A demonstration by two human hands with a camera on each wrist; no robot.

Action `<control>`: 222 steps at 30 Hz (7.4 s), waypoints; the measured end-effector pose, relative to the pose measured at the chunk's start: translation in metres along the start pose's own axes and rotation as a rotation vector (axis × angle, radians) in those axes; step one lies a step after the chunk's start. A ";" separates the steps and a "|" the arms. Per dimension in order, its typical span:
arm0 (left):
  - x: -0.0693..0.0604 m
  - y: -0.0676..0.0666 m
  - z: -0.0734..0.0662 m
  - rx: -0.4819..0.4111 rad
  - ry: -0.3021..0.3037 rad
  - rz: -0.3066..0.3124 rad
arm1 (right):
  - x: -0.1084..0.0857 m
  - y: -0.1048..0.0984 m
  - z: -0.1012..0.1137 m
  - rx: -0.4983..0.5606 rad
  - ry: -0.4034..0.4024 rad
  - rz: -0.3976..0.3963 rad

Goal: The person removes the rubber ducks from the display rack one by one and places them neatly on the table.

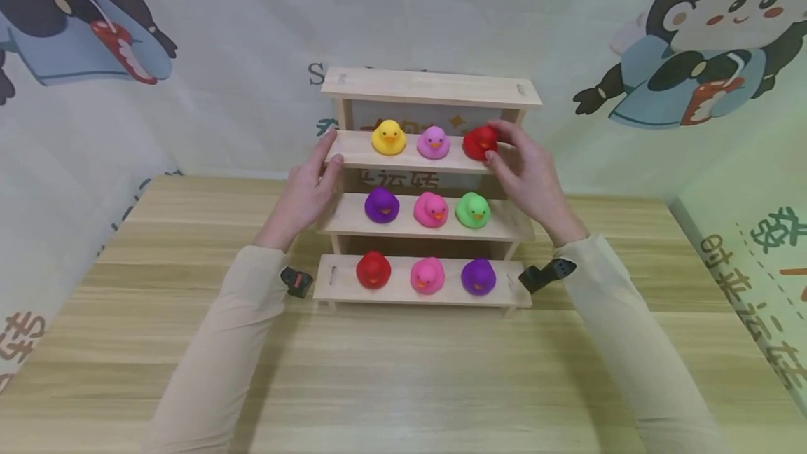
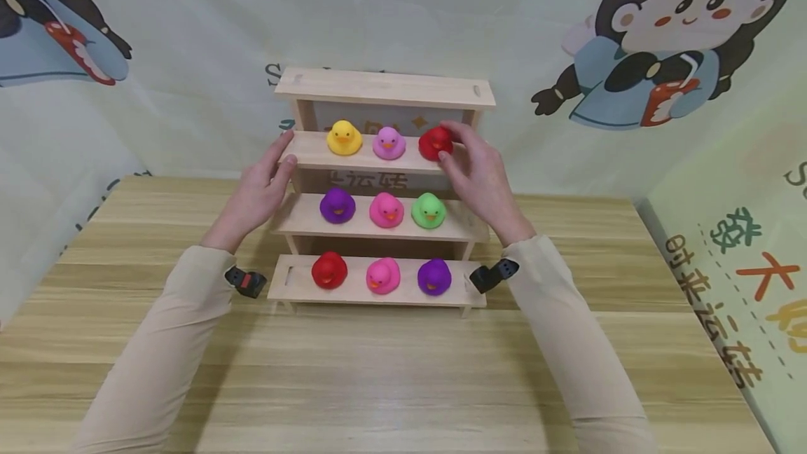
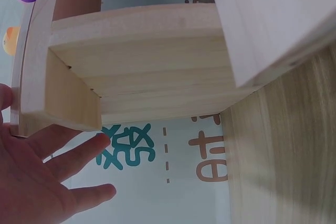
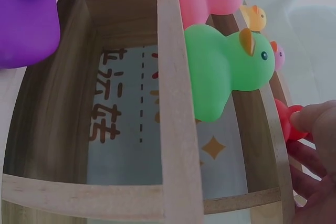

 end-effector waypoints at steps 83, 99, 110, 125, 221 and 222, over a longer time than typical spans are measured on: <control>-0.001 -0.001 0.001 -0.027 0.018 0.017 | -0.120 -0.086 -0.078 -0.143 0.215 -0.069; -0.001 -0.003 0.002 -0.023 -0.002 0.023 | -0.134 -0.080 -0.088 -0.109 0.223 -0.083; -0.002 -0.002 0.003 -0.023 0.014 0.022 | -0.143 -0.080 -0.094 -0.130 0.286 -0.066; -0.002 -0.003 0.004 -0.012 0.001 0.018 | -0.145 -0.070 -0.097 -0.107 0.300 -0.041; -0.003 -0.003 0.002 -0.047 0.003 0.022 | -0.148 -0.042 -0.114 0.015 0.397 0.059; -0.003 -0.003 0.002 -0.048 0.005 0.022 | -0.146 -0.043 -0.112 0.014 0.393 0.051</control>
Point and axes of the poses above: each hand's wrist, its own x-axis towards the middle knuckle, its own y-axis out of the palm, z = x × y, the point moved 8 cm from there along x, towards the middle knuckle, and after that the axes turned 8 degrees about -y, right-handed, at the moved point
